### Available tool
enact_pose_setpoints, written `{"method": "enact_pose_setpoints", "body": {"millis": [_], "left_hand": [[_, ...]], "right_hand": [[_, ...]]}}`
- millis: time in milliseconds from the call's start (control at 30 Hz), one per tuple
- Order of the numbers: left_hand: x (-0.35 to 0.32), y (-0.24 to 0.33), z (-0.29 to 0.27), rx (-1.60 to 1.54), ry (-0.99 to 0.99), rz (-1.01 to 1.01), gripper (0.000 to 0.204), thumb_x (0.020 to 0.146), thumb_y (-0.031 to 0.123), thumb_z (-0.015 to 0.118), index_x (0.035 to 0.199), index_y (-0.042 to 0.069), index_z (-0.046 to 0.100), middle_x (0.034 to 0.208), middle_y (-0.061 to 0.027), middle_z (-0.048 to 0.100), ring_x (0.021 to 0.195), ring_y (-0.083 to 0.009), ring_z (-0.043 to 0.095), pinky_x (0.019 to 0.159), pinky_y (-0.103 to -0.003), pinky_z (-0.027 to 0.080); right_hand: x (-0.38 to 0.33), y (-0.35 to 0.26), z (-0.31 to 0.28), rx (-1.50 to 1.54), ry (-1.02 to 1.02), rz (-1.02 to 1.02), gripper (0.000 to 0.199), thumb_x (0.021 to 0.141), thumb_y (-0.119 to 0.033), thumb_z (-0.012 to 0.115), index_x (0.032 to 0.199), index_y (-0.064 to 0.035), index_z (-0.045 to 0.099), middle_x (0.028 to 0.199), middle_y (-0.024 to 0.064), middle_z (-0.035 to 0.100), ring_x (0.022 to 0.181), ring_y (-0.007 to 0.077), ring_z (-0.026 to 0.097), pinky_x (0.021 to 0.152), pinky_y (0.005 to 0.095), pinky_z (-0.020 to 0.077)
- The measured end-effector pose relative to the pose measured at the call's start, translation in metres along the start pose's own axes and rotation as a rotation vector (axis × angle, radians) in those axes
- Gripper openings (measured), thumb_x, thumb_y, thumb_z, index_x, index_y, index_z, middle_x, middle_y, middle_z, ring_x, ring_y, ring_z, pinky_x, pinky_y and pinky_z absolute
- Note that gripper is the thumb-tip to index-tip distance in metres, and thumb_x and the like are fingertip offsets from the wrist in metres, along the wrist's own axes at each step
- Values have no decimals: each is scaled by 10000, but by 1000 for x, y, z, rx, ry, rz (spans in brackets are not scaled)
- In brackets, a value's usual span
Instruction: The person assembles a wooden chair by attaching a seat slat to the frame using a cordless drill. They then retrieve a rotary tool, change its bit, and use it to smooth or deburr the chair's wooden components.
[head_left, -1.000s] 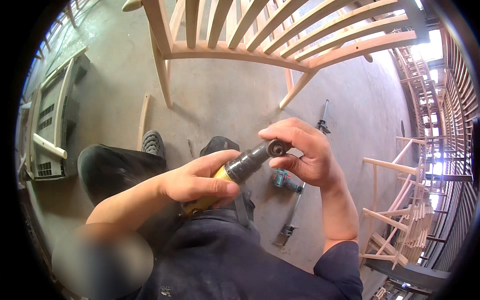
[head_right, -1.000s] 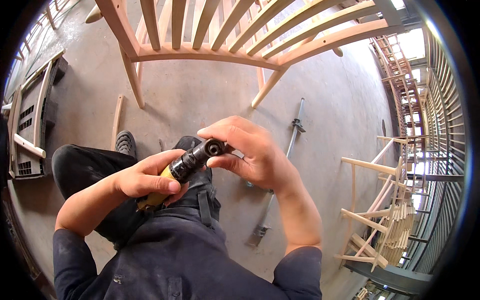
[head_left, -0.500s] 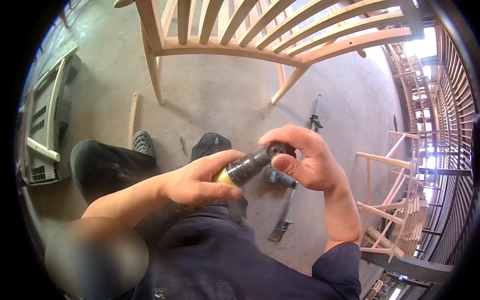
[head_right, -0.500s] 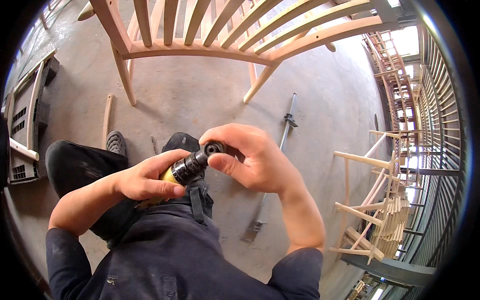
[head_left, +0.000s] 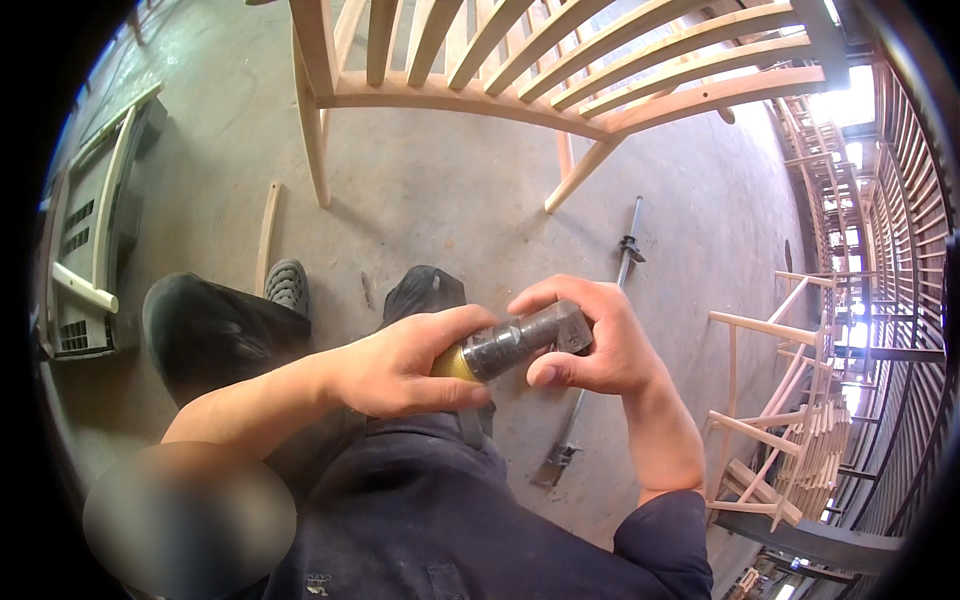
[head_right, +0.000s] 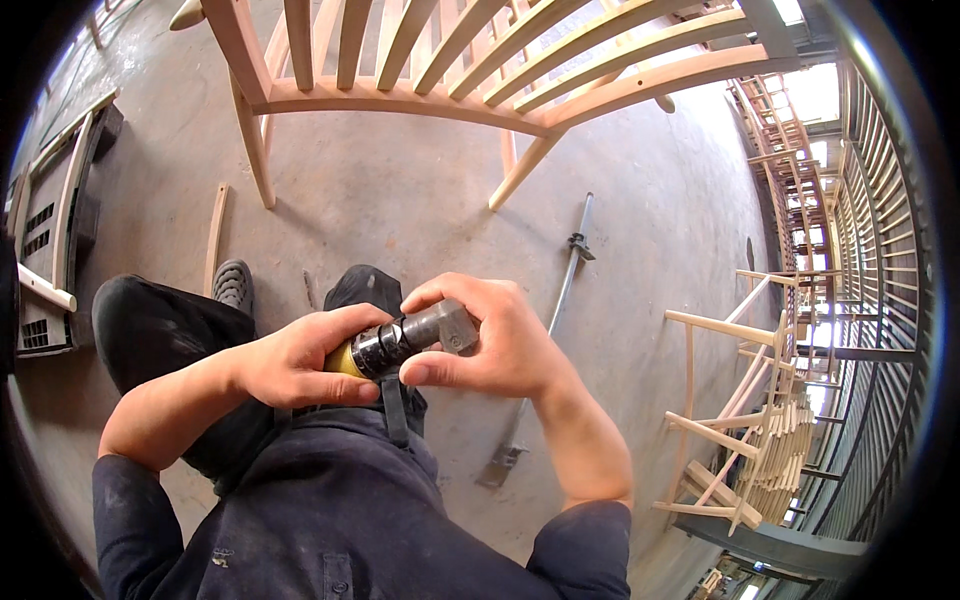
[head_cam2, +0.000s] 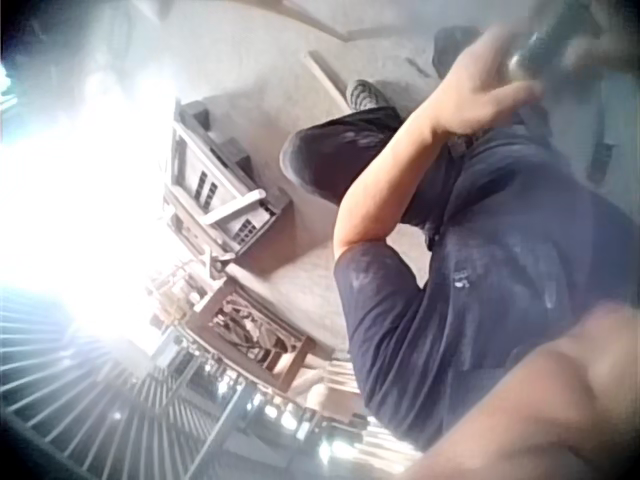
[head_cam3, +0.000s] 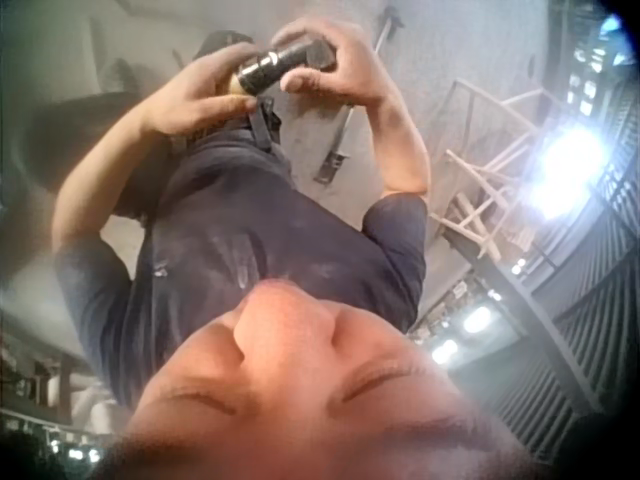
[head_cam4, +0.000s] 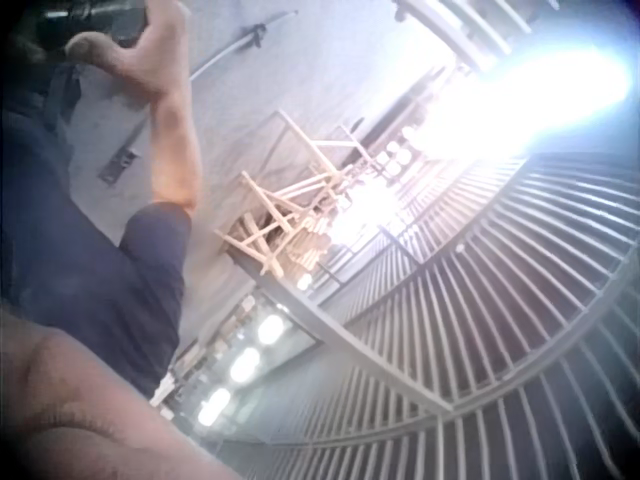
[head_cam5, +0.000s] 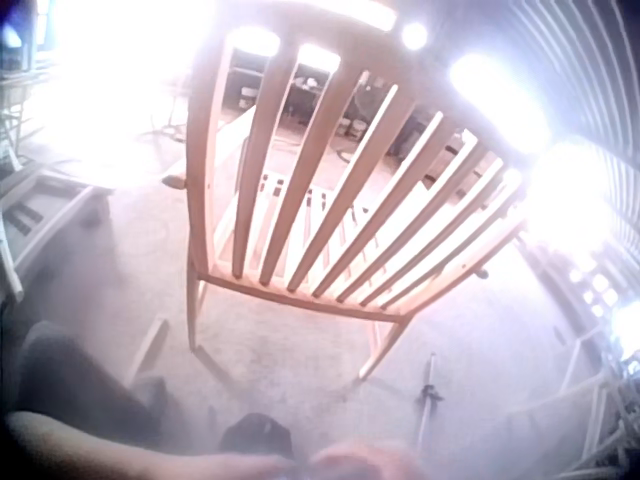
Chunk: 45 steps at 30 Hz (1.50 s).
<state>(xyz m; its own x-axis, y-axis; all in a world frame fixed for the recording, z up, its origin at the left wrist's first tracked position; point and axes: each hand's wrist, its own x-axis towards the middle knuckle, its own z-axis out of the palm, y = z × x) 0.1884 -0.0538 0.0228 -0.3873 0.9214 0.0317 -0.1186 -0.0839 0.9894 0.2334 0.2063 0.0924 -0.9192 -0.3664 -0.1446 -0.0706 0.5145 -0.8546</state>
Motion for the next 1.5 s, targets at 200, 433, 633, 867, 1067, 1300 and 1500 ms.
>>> {"method": "enact_pose_setpoints", "body": {"millis": [200,433,633,867,1067,1300,1500], "left_hand": [[-6,10,-5,244,-18,-95,520,899,326,743,1243,-6,539,988,-221,636,951,-397,635,824,-441,490],[-8,6,-5,198,-26,-97,501,904,324,735,1230,-6,545,973,-225,639,943,-405,634,816,-447,490],[-8,8,-7,238,-46,-122,497,903,319,734,1221,-15,548,966,-226,642,932,-410,635,807,-448,491],[-5,6,-5,209,-57,-100,480,900,309,727,1199,-23,551,950,-226,645,915,-408,636,801,-450,489],[-9,6,-4,170,-50,-126,475,899,304,726,1195,-25,553,931,-226,645,897,-402,637,794,-444,489],[-9,6,-7,156,-67,-129,493,925,371,745,1195,2,562,930,-158,624,860,-290,624,772,-389,488],[-9,9,-6,200,-68,-130,503,916,363,753,1194,-8,558,920,-160,626,856,-288,630,770,-386,493]], "right_hand": [[12,-26,-2,7,-149,172,478,797,-356,884,1080,-18,698,930,65,705,800,130,651,719,277,511],[16,-18,6,132,-164,-13,412,759,-224,881,1072,-39,688,1034,129,707,871,255,683,812,337,531],[21,-32,-2,-218,-301,130,432,764,-150,881,1121,-26,671,1020,123,704,832,222,674,800,336,527],[24,-16,6,-26,-136,-157,369,805,-274,866,1040,-43,702,903,103,691,835,236,673,755,329,506],[21,-26,1,-156,-288,68,369,784,-289,882,1012,-50,718,871,92,681,823,248,668,739,327,499],[26,-8,4,-186,-203,-229,358,748,-185,878,1036,-61,705,940,107,690,817,299,661,756,370,511],[20,-26,1,-72,-224,-28,430,725,-155,881,1081,-54,662,998,113,707,896,269,698,799,359,538]]}}
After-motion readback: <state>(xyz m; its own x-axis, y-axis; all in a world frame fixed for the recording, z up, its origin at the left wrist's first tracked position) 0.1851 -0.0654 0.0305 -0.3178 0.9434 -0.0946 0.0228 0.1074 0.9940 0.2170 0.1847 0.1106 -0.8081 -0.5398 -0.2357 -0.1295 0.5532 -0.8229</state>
